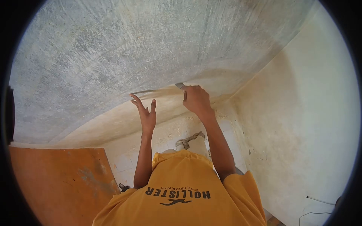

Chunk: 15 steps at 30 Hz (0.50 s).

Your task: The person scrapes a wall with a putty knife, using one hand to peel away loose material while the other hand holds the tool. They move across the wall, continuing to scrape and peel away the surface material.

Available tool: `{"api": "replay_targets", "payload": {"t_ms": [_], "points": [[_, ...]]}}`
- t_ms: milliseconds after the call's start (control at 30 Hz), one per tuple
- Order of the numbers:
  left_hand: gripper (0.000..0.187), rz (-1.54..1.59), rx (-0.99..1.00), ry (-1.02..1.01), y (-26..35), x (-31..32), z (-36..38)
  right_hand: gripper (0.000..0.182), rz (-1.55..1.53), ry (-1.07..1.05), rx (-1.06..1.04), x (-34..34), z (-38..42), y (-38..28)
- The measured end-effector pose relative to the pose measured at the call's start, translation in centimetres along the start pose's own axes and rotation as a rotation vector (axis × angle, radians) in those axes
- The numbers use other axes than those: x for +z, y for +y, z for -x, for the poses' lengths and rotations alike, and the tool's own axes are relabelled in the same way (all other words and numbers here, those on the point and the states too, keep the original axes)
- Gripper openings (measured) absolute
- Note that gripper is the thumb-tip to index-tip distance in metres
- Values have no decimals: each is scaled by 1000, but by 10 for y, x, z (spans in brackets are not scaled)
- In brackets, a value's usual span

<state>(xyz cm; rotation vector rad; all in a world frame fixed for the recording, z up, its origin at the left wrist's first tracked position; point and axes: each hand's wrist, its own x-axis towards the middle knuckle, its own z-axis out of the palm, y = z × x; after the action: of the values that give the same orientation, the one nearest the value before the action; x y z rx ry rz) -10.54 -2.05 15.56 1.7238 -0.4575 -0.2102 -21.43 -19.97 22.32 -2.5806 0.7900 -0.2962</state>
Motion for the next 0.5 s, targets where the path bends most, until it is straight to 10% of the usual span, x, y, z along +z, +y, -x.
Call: {"api": "replay_targets", "payload": {"t_ms": [500], "points": [[95, -54, -44, -21, -15, -12, 6, 28, 65, -58, 94, 6, -3, 13]]}}
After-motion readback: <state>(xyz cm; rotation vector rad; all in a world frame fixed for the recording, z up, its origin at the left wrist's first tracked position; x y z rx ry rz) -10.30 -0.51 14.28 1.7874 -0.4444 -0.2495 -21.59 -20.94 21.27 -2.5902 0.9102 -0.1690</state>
